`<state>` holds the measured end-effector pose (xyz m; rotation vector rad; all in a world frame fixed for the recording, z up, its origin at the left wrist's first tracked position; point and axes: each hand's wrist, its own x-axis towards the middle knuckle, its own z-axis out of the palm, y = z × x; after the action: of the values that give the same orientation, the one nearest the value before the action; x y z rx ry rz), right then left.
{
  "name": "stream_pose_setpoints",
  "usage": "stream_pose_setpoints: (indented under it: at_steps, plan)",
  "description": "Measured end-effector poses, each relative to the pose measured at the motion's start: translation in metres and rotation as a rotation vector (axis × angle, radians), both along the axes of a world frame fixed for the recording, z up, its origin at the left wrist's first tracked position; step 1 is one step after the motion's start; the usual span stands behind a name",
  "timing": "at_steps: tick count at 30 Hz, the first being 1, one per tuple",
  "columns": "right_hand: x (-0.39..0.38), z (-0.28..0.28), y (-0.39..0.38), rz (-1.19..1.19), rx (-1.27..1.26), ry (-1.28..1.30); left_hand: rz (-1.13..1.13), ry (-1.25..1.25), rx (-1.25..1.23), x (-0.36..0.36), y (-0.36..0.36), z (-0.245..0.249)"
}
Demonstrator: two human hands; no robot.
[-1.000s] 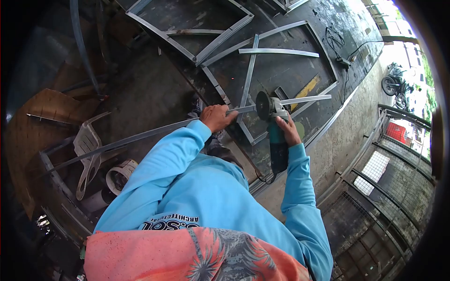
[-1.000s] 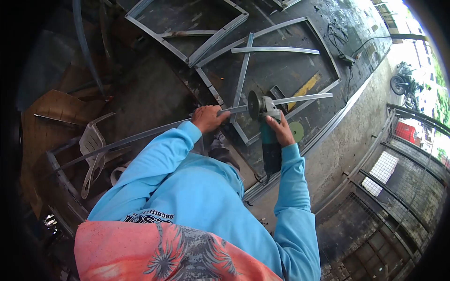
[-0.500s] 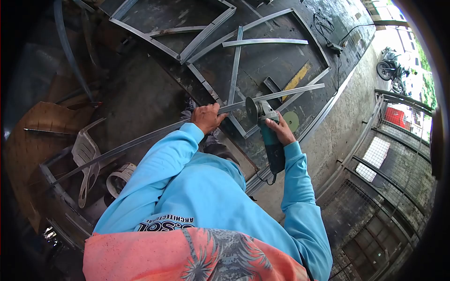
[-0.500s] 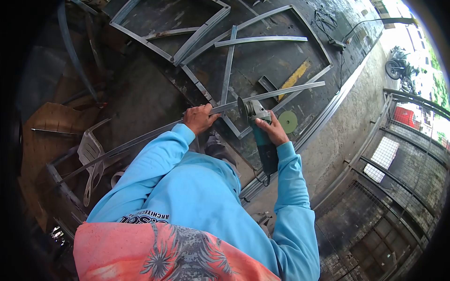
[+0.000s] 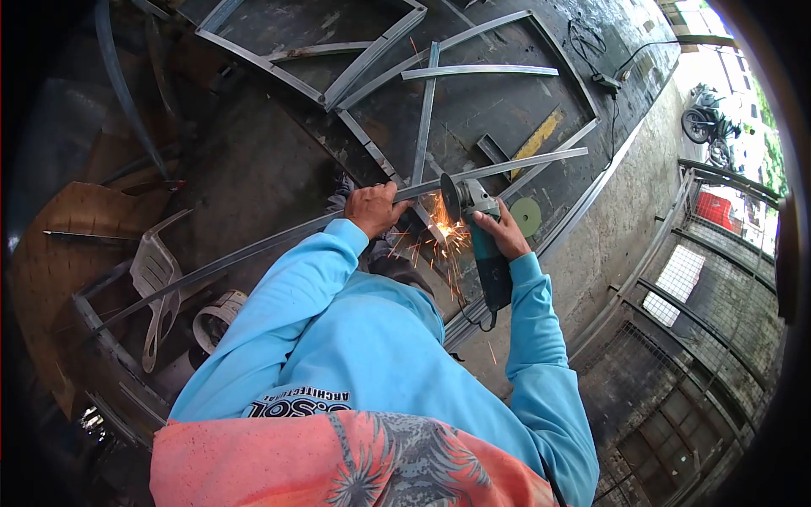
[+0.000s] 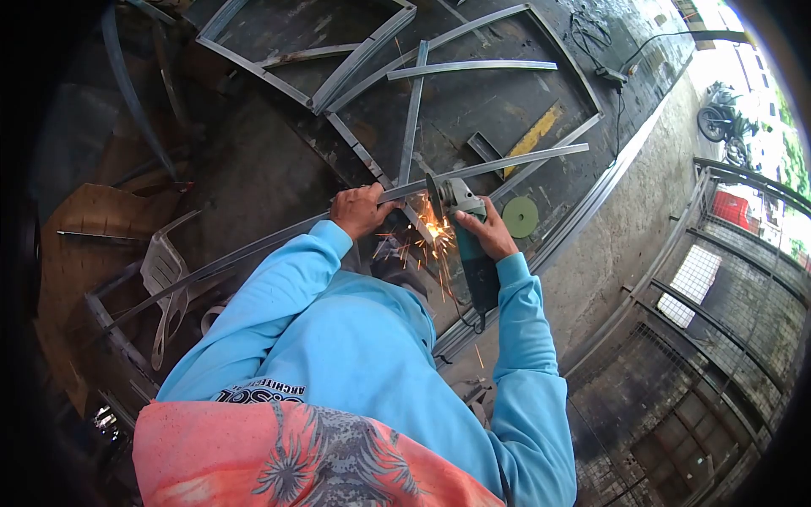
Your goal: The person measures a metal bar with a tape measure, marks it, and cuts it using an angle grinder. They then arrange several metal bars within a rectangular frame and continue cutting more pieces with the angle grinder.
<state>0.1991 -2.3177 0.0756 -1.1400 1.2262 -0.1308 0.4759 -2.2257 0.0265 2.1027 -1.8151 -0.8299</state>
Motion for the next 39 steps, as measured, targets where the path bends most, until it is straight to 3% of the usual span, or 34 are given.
stream_pose_setpoints:
  at_steps: [4,6,7,25,32,35,37,39]
  plan:
    - [0.002,-0.015,-0.002,-0.076,0.03,-0.084,0.024,0.015,0.055,-0.001,0.0,-0.003]
    - [0.011,-0.008,-0.005,-0.069,-0.077,0.03,0.029,0.01,0.053,-0.002,0.001,-0.003]
    - [0.01,0.0,-0.013,0.02,0.032,0.004,0.037,0.004,0.049,-0.001,0.001,-0.003]
    - [-0.006,-0.021,-0.011,-0.014,0.016,0.086,0.052,0.043,0.059,-0.002,0.001,-0.005]
    - [0.024,0.0,-0.028,-0.005,0.031,-0.006,0.032,0.048,0.092,-0.001,-0.002,0.006]
    - [0.03,-0.008,-0.033,-0.078,-0.092,-0.022,0.039,0.072,0.145,0.008,-0.014,0.008]
    - [0.025,-0.003,-0.032,-0.111,-0.052,-0.083,0.013,0.333,0.433,0.022,-0.024,0.003]
    - [0.022,0.015,-0.029,-0.131,0.017,-0.147,0.009,0.288,0.303,0.022,-0.021,0.009]
